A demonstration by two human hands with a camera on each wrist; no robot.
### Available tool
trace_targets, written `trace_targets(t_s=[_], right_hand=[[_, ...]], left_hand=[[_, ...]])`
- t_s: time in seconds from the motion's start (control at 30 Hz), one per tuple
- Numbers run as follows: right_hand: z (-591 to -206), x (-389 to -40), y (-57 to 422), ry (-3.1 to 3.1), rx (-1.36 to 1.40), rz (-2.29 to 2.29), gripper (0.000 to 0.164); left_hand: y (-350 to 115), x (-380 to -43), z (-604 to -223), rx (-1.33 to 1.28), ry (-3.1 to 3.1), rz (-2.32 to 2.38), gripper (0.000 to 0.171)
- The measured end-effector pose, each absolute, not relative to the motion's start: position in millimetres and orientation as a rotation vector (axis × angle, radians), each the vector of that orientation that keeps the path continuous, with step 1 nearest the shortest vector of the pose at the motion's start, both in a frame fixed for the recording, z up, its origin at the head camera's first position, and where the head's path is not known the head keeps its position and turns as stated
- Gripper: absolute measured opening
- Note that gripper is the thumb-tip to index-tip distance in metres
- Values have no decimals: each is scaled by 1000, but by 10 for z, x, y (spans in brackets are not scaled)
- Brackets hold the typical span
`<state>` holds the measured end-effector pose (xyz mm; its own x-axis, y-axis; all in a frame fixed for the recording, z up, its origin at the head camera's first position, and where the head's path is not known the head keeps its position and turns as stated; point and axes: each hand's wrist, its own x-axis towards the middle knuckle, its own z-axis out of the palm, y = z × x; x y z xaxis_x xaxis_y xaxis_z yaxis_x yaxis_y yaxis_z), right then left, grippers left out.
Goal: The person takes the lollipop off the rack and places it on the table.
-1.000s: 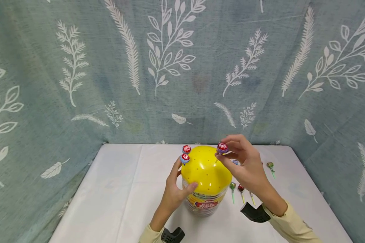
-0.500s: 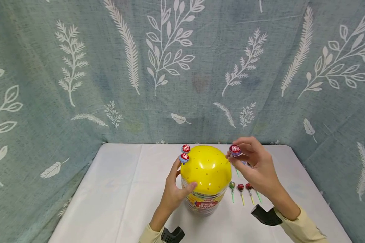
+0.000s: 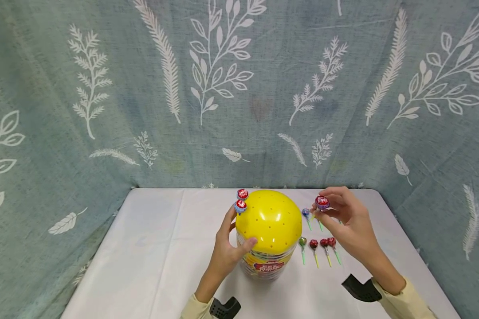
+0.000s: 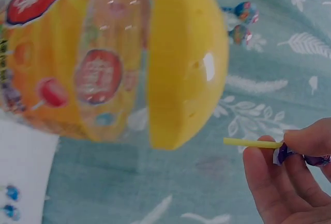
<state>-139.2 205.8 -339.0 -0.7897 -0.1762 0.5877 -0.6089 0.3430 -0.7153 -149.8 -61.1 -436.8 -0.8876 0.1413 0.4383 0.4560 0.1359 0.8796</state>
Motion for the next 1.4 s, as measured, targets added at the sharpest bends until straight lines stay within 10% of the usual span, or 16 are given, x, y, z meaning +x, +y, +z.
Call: trace_targets(t_s=[1.4], right_hand=[[-4456,-1657,2894,-2566,33,1028,39]], left_hand=[[-685,-1581,-4442,-567,-2253,-1815,79]])
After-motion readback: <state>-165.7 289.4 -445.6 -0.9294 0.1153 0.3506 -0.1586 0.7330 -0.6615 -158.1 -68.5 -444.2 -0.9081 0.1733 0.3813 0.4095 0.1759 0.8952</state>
